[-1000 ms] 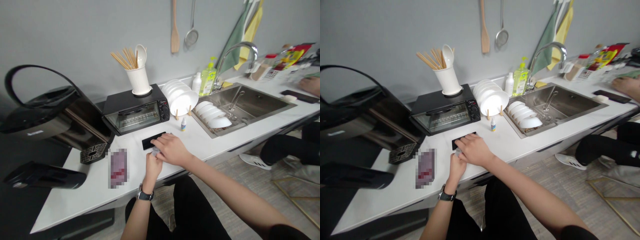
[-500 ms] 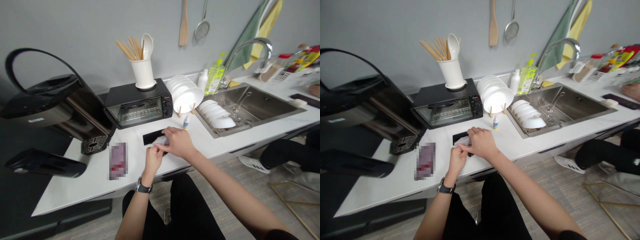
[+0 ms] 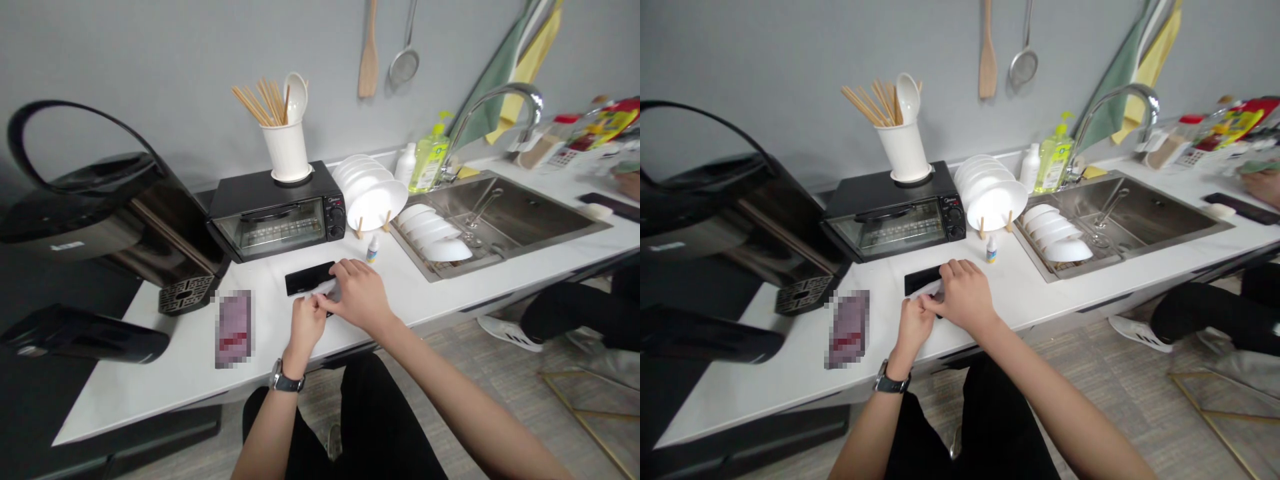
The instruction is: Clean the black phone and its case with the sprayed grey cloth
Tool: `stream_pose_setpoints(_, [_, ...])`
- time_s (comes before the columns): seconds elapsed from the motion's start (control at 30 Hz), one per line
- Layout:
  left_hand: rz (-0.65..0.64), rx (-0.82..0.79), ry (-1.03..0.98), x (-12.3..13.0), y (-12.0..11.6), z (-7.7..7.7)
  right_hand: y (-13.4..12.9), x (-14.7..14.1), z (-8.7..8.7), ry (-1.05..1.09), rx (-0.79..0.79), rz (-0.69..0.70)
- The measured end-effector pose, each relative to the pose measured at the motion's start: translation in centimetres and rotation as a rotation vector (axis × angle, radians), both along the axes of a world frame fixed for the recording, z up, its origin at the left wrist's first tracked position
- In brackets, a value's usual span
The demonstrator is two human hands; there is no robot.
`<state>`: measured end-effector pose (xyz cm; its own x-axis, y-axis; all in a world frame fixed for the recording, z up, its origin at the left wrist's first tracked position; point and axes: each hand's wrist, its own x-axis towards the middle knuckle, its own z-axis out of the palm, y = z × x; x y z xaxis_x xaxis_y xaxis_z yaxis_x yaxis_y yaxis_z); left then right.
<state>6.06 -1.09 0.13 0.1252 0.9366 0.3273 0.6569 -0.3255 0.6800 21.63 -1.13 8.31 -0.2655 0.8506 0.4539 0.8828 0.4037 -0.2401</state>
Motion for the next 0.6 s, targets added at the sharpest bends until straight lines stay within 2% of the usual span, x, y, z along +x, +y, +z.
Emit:
stream_pose_setpoints(0.07, [-0.001, 0.014, 0.011, 0.1, 0.1, -0.2, -0.4, -1.3, -0.3, -0.052, 0.103, 0.091])
stream_pose_setpoints(0.13, [-0.005, 0.034, 0.025, 0.0, -0.1, -0.2, -0.5, -2.2, -0.6, -0.129, 0.199, 0.288])
stream_pose_setpoints(0.2, [-0.022, 0.051, 0.033, -0.3, -0.3, 0.1, -0.2, -2.0, -0.6, -0.163, 0.223, 0.436])
stream_pose_setpoints(0.27, [-0.047, 0.061, 0.029, -0.4, -0.6, 0.4, 0.0, -0.6, -0.5, -0.106, 0.15, 0.386])
stream_pose_setpoints(0.37, [-0.056, 0.061, 0.006, -0.1, -0.6, 0.6, -0.1, 1.3, -0.3, 0.029, -0.006, 0.116])
stream_pose_setpoints(0.43, [-0.058, 0.06, -0.006, 0.2, -0.4, 0.4, -0.5, 0.9, -0.3, 0.052, -0.018, 0.007])
stream_pose_setpoints(0.5, [-0.063, 0.066, -0.01, 0.3, -0.2, 0.3, -0.9, -0.5, -0.5, -0.008, 0.067, 0.055])
stream_pose_setpoints(0.6, [-0.068, 0.083, -0.01, 0.0, -0.3, 0.4, -0.7, -2.1, -0.5, -0.135, 0.202, 0.32])
